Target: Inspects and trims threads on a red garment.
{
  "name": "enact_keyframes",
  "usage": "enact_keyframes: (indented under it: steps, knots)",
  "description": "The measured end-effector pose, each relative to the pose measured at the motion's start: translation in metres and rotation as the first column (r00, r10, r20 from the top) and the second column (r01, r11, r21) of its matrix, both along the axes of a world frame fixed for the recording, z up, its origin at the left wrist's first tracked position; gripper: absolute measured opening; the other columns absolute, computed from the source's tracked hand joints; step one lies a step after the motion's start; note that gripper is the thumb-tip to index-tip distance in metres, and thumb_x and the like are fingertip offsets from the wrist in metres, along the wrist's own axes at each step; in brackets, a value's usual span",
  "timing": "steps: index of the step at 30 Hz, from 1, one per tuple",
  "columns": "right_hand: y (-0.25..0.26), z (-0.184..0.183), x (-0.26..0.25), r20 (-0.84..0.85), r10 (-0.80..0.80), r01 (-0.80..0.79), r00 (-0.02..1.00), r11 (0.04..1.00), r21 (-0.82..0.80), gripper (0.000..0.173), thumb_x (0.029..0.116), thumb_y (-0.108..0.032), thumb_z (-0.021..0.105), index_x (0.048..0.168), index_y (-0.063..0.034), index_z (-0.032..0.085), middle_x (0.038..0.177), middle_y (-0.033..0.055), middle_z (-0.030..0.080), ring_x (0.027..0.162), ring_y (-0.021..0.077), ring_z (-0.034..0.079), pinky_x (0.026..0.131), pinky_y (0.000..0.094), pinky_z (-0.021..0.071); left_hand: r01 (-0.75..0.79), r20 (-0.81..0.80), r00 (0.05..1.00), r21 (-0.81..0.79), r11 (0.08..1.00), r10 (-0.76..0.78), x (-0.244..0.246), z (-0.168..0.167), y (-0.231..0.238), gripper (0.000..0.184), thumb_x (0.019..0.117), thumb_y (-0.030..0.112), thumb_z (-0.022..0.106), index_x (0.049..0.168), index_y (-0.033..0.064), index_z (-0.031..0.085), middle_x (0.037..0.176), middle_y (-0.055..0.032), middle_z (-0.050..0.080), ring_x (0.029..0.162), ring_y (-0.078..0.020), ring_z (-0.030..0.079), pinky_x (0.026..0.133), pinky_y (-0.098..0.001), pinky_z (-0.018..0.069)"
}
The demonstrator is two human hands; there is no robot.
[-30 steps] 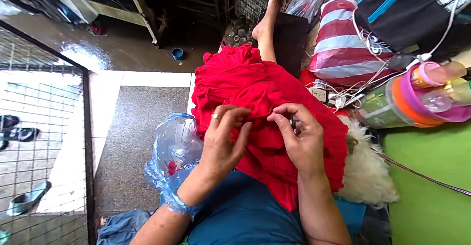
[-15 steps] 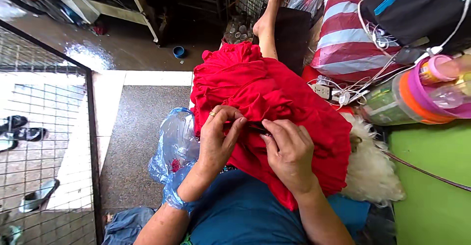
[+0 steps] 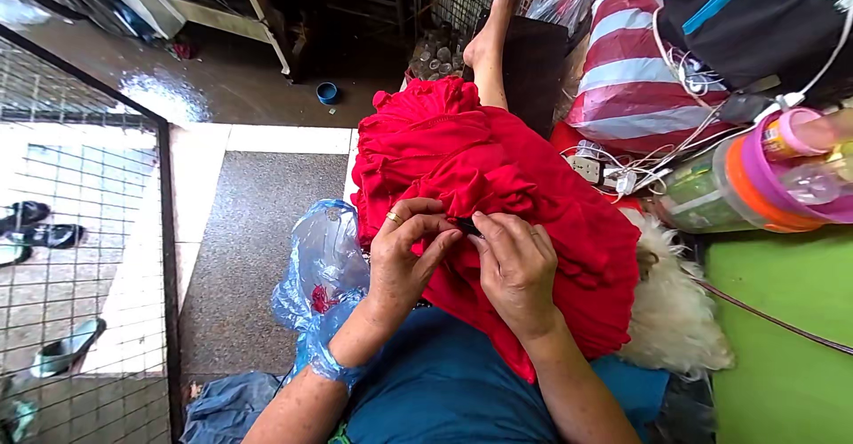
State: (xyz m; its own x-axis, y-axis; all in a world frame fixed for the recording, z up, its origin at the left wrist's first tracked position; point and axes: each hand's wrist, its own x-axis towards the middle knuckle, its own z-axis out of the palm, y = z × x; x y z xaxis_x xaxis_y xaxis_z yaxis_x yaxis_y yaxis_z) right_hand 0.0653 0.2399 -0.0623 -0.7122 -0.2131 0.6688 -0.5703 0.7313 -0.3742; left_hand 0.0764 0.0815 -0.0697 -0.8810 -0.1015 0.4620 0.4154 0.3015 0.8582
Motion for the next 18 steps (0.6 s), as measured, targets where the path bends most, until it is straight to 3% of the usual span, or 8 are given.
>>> enact_keyframes:
  steps: [10, 13, 15, 17, 18]
  knots:
    - [-0.001, -0.008, -0.005, -0.023, 0.037, -0.037, 0.999, 0.999, -0.017, 0.016, 0.0953, -0.005, 0.064, 0.102, -0.0041, 0.078, 0.093, 0.0139, 0.074, 0.08, 0.0252, 0.069, 0.069, 0.0372, 0.0506, 0.01, 0.012, 1.0, -0.019, 1.0, -0.01, -0.001, 0.001, -0.002, 0.013, 0.0895, 0.009, 0.074, 0.088, -0.0037, 0.072, 0.114, -0.0138, 0.065, 0.093, -0.0048, 0.067, 0.081, -0.0175, 0.0577]
    - [0.002, -0.004, -0.008, 0.104, 0.055, -0.037, 0.993, 0.985, -0.169, 0.016, 0.0959, -0.009, 0.065, 0.106, 0.0013, 0.07, 0.089, 0.0121, 0.071, 0.077, 0.0192, 0.067, 0.069, 0.0325, 0.0537, 0.012, -0.021, 1.0, -0.076, 0.997, -0.013, 0.003, 0.008, -0.008, 0.015, 0.0918, 0.013, 0.073, 0.088, -0.0015, 0.072, 0.116, -0.0137, 0.066, 0.1, -0.0065, 0.066, 0.085, -0.0186, 0.0563]
    - [0.005, 0.004, -0.01, 0.247, 0.074, -0.01, 0.966, 0.968, -0.251, 0.033, 0.0917, -0.014, 0.071, 0.117, 0.0039, 0.061, 0.085, 0.0084, 0.066, 0.071, 0.0124, 0.062, 0.064, 0.0257, 0.0524, 0.067, -0.053, 0.996, -0.114, 0.991, -0.073, 0.011, 0.018, -0.011, 0.018, 0.0941, 0.018, 0.072, 0.088, 0.0014, 0.07, 0.114, -0.0115, 0.065, 0.108, -0.008, 0.063, 0.091, -0.0207, 0.0543]
    - [0.007, 0.014, -0.014, 0.385, 0.122, -0.02, 0.915, 0.966, -0.258, 0.053, 0.0851, -0.017, 0.079, 0.13, 0.0041, 0.058, 0.077, 0.0044, 0.06, 0.064, 0.0109, 0.057, 0.058, 0.0261, 0.0494, 0.209, -0.042, 0.976, -0.101, 0.973, -0.214, 0.021, 0.029, -0.011, 0.021, 0.0971, 0.022, 0.07, 0.088, 0.0029, 0.07, 0.108, -0.0084, 0.068, 0.106, -0.0068, 0.064, 0.092, -0.0212, 0.0548]
    - [0.007, 0.016, -0.017, 0.408, 0.153, -0.044, 0.9, 0.963, -0.264, 0.05, 0.0838, -0.014, 0.079, 0.127, 0.003, 0.062, 0.076, 0.0043, 0.062, 0.063, 0.011, 0.056, 0.057, 0.0267, 0.0477, 0.314, -0.022, 0.948, -0.081, 0.946, -0.316, 0.026, 0.034, -0.01, 0.023, 0.0987, 0.023, 0.068, 0.089, 0.002, 0.07, 0.104, -0.0091, 0.07, 0.105, -0.0074, 0.066, 0.092, -0.0213, 0.0545]
